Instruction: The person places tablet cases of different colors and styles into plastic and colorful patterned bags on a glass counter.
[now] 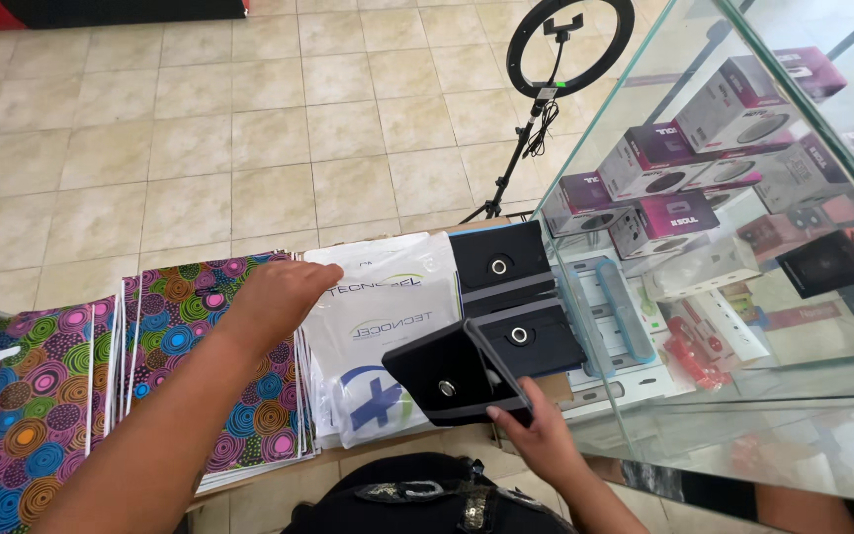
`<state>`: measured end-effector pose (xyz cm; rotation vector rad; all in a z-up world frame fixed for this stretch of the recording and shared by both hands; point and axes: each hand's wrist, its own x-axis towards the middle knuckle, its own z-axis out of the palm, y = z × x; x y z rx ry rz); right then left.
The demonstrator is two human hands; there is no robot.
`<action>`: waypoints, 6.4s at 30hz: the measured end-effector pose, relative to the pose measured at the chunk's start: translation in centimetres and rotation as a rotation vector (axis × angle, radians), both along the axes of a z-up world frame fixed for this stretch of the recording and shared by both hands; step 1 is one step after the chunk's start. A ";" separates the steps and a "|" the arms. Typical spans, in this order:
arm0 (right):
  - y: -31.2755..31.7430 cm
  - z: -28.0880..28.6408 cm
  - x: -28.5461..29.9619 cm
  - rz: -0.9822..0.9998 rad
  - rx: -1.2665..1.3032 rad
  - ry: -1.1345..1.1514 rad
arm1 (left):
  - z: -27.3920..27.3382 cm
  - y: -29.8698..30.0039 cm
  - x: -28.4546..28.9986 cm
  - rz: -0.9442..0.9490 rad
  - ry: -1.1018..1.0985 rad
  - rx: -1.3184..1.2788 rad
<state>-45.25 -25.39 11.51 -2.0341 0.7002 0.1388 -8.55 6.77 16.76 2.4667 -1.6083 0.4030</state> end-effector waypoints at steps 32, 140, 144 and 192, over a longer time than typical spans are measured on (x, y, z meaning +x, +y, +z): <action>2.1 16.4 1.0 0.077 0.090 -1.101 | 12.9 9.2 -14.7 -0.168 0.088 -0.141; 13.6 19.8 10.2 0.667 -0.480 -0.964 | 21.9 10.8 -20.7 -0.033 -0.073 -0.420; 13.7 19.8 10.5 0.662 -0.470 -0.907 | 22.0 10.5 -21.1 -0.027 -0.031 -0.394; 11.9 23.6 4.2 0.518 -0.732 -0.949 | 17.2 8.9 -21.9 0.039 0.416 -0.825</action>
